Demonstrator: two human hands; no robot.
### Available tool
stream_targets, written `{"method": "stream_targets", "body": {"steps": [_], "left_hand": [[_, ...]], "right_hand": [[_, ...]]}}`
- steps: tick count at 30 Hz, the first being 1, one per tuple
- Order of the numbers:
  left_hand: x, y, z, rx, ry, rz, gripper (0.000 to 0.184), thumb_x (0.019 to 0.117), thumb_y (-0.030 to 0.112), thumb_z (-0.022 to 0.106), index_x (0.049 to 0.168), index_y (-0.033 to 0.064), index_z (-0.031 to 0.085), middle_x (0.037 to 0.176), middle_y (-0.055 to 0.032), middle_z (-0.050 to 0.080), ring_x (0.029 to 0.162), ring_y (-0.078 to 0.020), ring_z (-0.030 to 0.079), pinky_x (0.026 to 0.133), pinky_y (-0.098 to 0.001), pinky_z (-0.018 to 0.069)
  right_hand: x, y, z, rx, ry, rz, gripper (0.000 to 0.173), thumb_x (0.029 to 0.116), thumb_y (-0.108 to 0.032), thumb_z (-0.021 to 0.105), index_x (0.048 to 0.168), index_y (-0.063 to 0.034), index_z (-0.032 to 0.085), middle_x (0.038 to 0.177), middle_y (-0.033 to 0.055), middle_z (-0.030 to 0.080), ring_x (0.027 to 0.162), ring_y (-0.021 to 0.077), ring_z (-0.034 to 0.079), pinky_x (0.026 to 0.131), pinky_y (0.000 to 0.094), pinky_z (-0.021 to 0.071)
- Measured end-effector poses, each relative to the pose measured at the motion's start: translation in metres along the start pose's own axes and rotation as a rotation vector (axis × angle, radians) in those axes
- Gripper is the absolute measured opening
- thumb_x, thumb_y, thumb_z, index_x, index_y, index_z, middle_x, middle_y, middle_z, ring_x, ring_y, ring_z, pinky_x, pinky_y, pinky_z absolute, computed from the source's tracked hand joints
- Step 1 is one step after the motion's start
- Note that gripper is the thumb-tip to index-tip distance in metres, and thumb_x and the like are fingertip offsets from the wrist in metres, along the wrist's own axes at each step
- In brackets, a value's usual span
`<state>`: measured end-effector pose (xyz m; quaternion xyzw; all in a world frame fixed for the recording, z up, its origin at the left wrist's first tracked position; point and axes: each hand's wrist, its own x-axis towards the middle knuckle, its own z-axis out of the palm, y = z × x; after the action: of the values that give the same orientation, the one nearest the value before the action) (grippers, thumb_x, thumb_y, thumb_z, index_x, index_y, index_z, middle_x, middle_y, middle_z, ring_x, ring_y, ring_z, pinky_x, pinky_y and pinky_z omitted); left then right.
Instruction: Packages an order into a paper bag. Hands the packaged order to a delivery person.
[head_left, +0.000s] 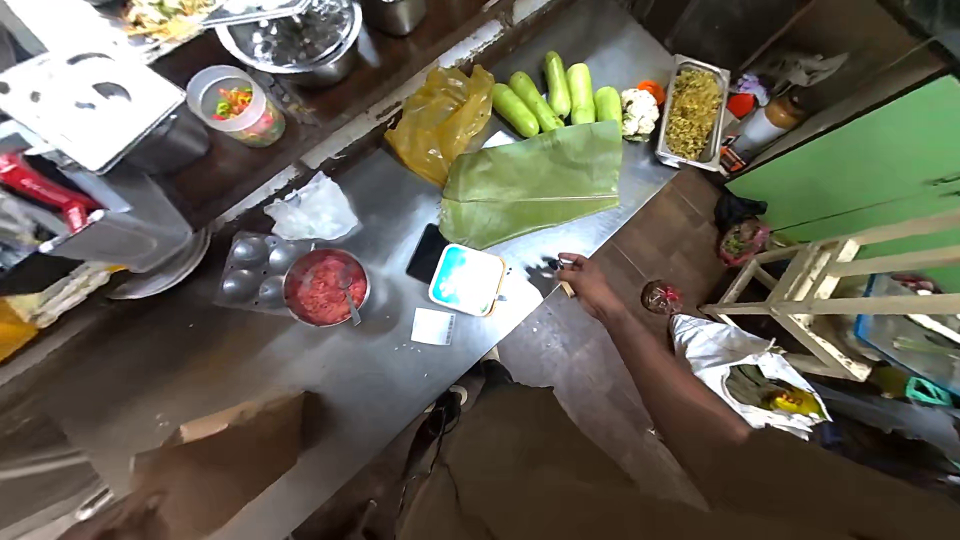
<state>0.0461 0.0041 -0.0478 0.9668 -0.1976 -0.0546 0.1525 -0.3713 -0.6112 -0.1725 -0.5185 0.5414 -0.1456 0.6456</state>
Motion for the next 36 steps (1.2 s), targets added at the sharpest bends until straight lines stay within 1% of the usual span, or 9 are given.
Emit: {"method": "stream_targets", "body": {"steps": [3,5,8,11,14,17,21,27,36], "left_hand": [[0.005,0.012,-0.029,0.034,0.02,-0.085,0.03,0.0949,0.023,0.071,0.101,-0.0067,0.073,0.1,-0.0265,0.071,0.093,-0.0365,0.069,0.09,-0.0563,0.0531],[0.004,0.031,-0.044,0.022,0.037,-0.07,0.027,0.0964,0.012,0.069,0.104,-0.0134,0.068,0.104,-0.035,0.066,0.096,-0.0482,0.065,0.091,-0.066,0.0481],[-0.002,0.035,-0.027,0.087,-0.021,-0.086,0.02,0.0953,0.013,0.069,0.106,-0.0032,0.073,0.106,-0.0275,0.07,0.101,-0.0439,0.068,0.094,-0.0668,0.0498],[-0.021,0.022,0.03,-0.035,-0.034,0.001,0.018,0.0955,0.018,0.069,0.1,0.0015,0.075,0.098,-0.019,0.072,0.094,-0.0332,0.07,0.089,-0.0576,0.0565],[-0.043,0.027,0.087,-0.06,-0.221,0.01,0.022,0.0998,0.02,0.062,0.107,0.0036,0.074,0.106,-0.0167,0.072,0.102,-0.0321,0.07,0.093,-0.0568,0.056],[-0.056,0.04,0.129,0.04,-0.461,0.015,0.027,0.1034,0.018,0.053,0.122,0.0097,0.071,0.125,-0.0156,0.068,0.116,-0.0363,0.065,0.097,-0.059,0.0532],[-0.06,0.046,0.148,-0.006,-0.422,0.004,0.034,0.1031,0.016,0.05,0.131,0.019,0.069,0.128,-0.0108,0.069,0.119,-0.0345,0.065,0.094,-0.0579,0.0549],[-0.06,0.034,0.155,-0.003,-0.442,0.112,0.032,0.101,0.01,0.053,0.128,0.0137,0.069,0.121,-0.0132,0.067,0.108,-0.0361,0.066,0.085,-0.0541,0.057],[-0.064,0.029,0.157,-0.05,-0.371,0.192,0.026,0.101,0.004,0.051,0.119,0.0059,0.07,0.123,-0.0134,0.067,0.116,-0.0364,0.063,0.096,-0.0508,0.0541]], "right_hand": [[-0.074,-0.027,0.042,0.15,-0.372,0.096,0.043,0.0894,-0.002,0.062,0.132,-0.0068,0.06,0.091,0.0037,0.063,0.069,0.0098,0.058,0.062,0.0259,0.0525],[-0.111,-0.048,0.08,0.082,-0.662,0.098,0.04,0.0893,0.0,0.065,0.127,-0.0103,0.059,0.103,0.0078,0.065,0.08,0.0177,0.067,0.069,0.0333,0.0601],[-0.144,-0.049,0.149,-0.047,-0.965,0.014,0.032,0.0984,-0.008,0.063,0.129,-0.01,0.055,0.113,0.0154,0.066,0.087,0.0298,0.071,0.073,0.0459,0.0638],[-0.166,-0.027,0.223,-0.123,-1.057,0.126,0.042,0.1082,-0.02,0.048,0.15,-0.0177,0.045,0.111,0.0093,0.07,0.076,0.019,0.067,0.068,0.0356,0.0596],[-0.172,0.016,0.293,0.081,-1.082,0.406,0.042,0.1072,-0.034,0.035,0.142,-0.016,0.05,0.1,0.0038,0.071,0.061,0.0078,0.057,0.052,0.0229,0.0469],[-0.186,0.037,0.348,0.01,-1.054,0.525,0.048,0.1103,-0.044,0.032,0.131,-0.0108,0.058,0.095,0.004,0.069,0.061,0.0077,0.055,0.052,0.0221,0.0448],[-0.19,0.062,0.401,-0.173,-0.997,0.546,0.063,0.1066,-0.063,0.029,0.129,-0.0132,0.06,0.095,0.0027,0.071,0.065,0.0092,0.059,0.056,0.0238,0.0479],[-0.182,0.082,0.441,-0.343,-0.869,0.483,0.05,0.1078,-0.052,0.042,0.112,-0.0086,0.067,0.092,0.0027,0.07,0.066,0.0095,0.06,0.056,0.0242,0.0483],[-0.163,0.07,0.486,-0.606,-0.816,0.364,0.045,0.1,-0.053,0.058,0.095,-0.0096,0.067,0.073,-0.0009,0.063,0.055,0.0086,0.054,0.05,0.0253,0.047]]}}
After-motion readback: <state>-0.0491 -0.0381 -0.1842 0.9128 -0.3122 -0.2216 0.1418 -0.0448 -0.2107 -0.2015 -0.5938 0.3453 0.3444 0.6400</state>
